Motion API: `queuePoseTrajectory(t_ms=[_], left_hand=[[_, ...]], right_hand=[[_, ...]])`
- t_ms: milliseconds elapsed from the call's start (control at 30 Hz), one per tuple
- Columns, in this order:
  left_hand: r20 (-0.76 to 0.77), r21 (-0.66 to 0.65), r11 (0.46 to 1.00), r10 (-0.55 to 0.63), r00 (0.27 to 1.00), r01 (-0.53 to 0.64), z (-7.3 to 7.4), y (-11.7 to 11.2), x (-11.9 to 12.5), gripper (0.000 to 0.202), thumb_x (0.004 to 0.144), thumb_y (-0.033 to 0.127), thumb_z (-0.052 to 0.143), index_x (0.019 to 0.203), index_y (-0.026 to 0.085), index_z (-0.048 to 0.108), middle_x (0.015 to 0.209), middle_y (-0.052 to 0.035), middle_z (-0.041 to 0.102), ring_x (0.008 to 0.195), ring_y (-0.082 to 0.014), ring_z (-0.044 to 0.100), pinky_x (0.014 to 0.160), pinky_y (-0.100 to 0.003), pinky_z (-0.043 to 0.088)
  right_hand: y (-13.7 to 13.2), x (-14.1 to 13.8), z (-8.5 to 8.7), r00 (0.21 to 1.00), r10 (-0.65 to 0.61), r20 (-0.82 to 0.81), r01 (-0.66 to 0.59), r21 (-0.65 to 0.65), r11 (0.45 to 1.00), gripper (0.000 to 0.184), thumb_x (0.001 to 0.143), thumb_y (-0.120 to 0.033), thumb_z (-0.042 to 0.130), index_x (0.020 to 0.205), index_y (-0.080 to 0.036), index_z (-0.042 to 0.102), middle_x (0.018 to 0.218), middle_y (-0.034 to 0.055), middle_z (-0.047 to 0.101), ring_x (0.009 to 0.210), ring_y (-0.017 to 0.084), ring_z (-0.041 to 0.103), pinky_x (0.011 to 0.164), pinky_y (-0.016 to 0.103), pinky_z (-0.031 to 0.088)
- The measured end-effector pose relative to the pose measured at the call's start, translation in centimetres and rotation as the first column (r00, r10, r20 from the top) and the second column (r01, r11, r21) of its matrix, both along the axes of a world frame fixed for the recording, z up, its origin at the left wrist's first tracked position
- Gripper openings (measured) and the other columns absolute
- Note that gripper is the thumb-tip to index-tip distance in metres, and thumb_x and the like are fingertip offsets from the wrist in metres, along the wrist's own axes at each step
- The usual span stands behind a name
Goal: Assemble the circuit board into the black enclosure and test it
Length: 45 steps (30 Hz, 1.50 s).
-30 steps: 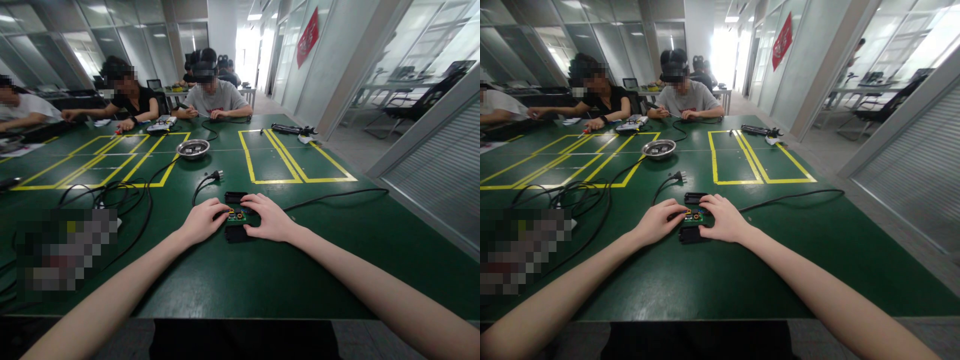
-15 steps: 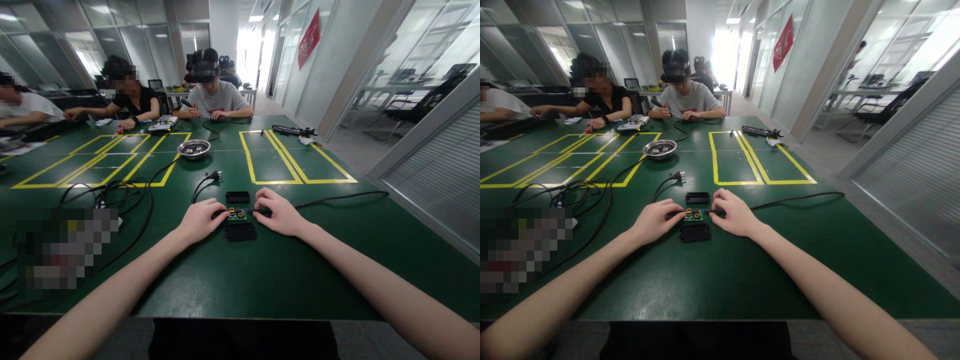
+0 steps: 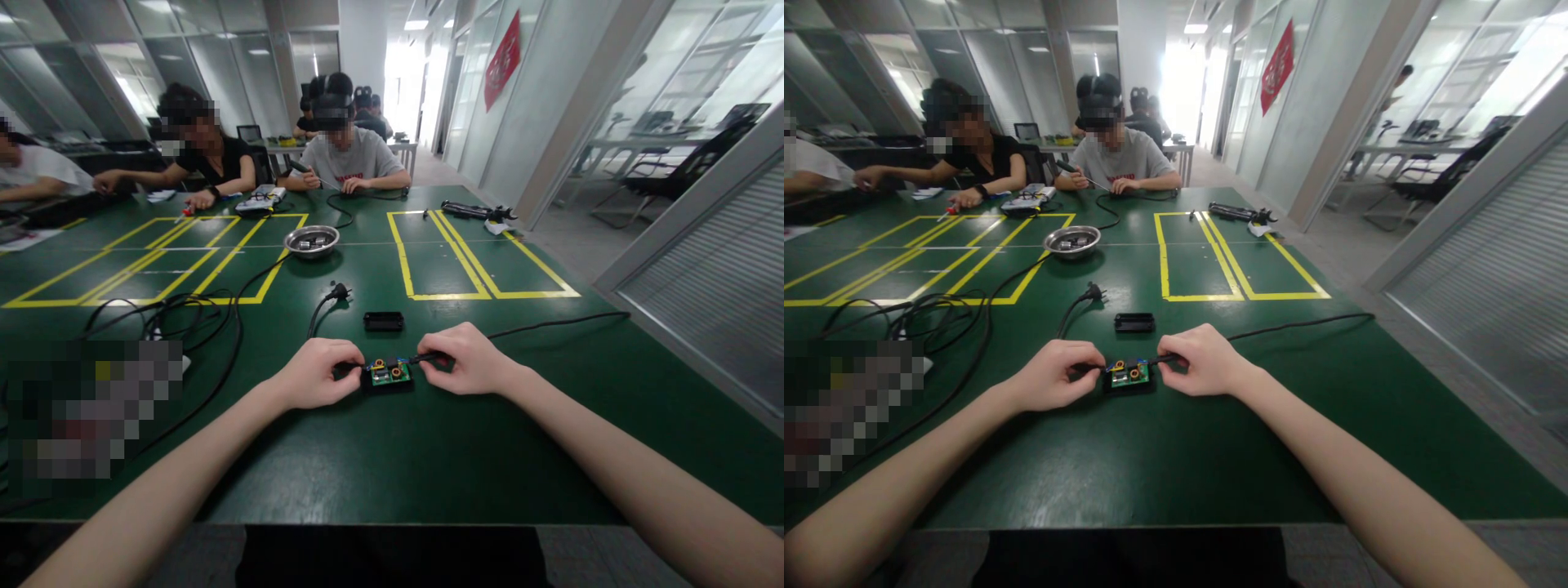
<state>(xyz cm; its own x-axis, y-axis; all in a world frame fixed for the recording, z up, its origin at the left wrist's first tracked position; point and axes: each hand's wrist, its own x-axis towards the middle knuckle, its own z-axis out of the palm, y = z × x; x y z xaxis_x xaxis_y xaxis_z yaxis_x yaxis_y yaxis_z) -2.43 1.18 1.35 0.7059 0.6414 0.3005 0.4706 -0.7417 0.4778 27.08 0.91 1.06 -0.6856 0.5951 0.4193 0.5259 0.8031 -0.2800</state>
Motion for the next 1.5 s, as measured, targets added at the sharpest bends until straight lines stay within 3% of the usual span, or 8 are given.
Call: queuePoseTrajectory(t_ms=[200,500,933,1100,1267,1500], left_hand=[[-0.022,-0.076,0.997,-0.027,0.999,0.025,-0.1,0.2,-0.2,0.016,0.087,0.022,0.057,0.08,0.015,0.07,0.06,0.0017,0.061,0.05,-0.0083,0.049,0.052,-0.019,0.037],[-0.073,-0.077,0.997,-0.021,0.997,0.015,-0.2,0.5,-0.1,0.016,0.086,0.023,0.057,0.078,0.016,0.068,0.059,0.0027,0.058,0.05,-0.0086,0.048,0.053,-0.02,0.035],[-0.114,0.015,0.991,0.131,0.985,-0.131,-0.4,1.1,-0.1,0.014,0.088,0.025,0.06,0.085,0.018,0.072,0.075,-0.0011,0.072,0.064,-0.0139,0.064,0.062,-0.023,0.044],[-0.083,0.039,0.988,0.151,0.985,-0.148,-0.7,1.2,-0.2,0.013,0.089,0.025,0.061,0.085,0.019,0.072,0.077,-0.0005,0.072,0.064,-0.0136,0.063,0.062,-0.024,0.044],[-0.079,0.036,0.991,0.134,0.988,-0.132,-0.9,1.4,-0.5,0.015,0.091,0.026,0.06,0.088,0.019,0.072,0.082,-0.0016,0.073,0.068,-0.0135,0.064,0.063,-0.024,0.045],[-0.075,0.011,0.994,0.109,0.991,-0.109,-0.6,1.4,-0.6,0.015,0.09,0.026,0.06,0.089,0.019,0.072,0.085,-0.0021,0.071,0.07,-0.0131,0.064,0.064,-0.023,0.047]], right_hand=[[0.0,-0.1,-0.1,1.0,0.006,0.02,-0.005,-0.05,0.999,0.011,0.086,-0.025,0.056,0.081,-0.019,0.063,0.06,-0.0024,0.061,0.05,0.01,0.052,0.054,0.022,0.034],[0.2,-0.2,-0.3,0.999,-0.017,0.047,0.023,-0.116,0.993,0.01,0.085,-0.026,0.058,0.081,-0.019,0.064,0.06,-0.0029,0.059,0.05,0.01,0.051,0.056,0.023,0.033],[0.5,-0.7,-0.6,0.988,-0.108,0.11,0.123,-0.136,0.983,0.009,0.088,-0.027,0.06,0.085,-0.021,0.067,0.059,-0.0036,0.061,0.05,0.012,0.054,0.058,0.024,0.034],[0.6,-0.6,-0.7,0.986,-0.114,0.123,0.131,-0.134,0.982,0.014,0.09,-0.028,0.059,0.093,-0.021,0.071,0.061,-0.002,0.065,0.052,0.013,0.058,0.059,0.024,0.036],[0.8,-0.4,-0.8,0.985,-0.107,0.137,0.123,-0.116,0.986,0.019,0.093,-0.028,0.057,0.098,-0.02,0.073,0.066,0.0002,0.069,0.055,0.015,0.061,0.06,0.026,0.038],[0.9,-0.5,-0.9,0.993,-0.072,0.093,0.076,-0.036,0.996,0.011,0.092,-0.022,0.059,0.093,-0.019,0.07,0.092,0.0063,0.074,0.081,0.019,0.069,0.071,0.028,0.047]])
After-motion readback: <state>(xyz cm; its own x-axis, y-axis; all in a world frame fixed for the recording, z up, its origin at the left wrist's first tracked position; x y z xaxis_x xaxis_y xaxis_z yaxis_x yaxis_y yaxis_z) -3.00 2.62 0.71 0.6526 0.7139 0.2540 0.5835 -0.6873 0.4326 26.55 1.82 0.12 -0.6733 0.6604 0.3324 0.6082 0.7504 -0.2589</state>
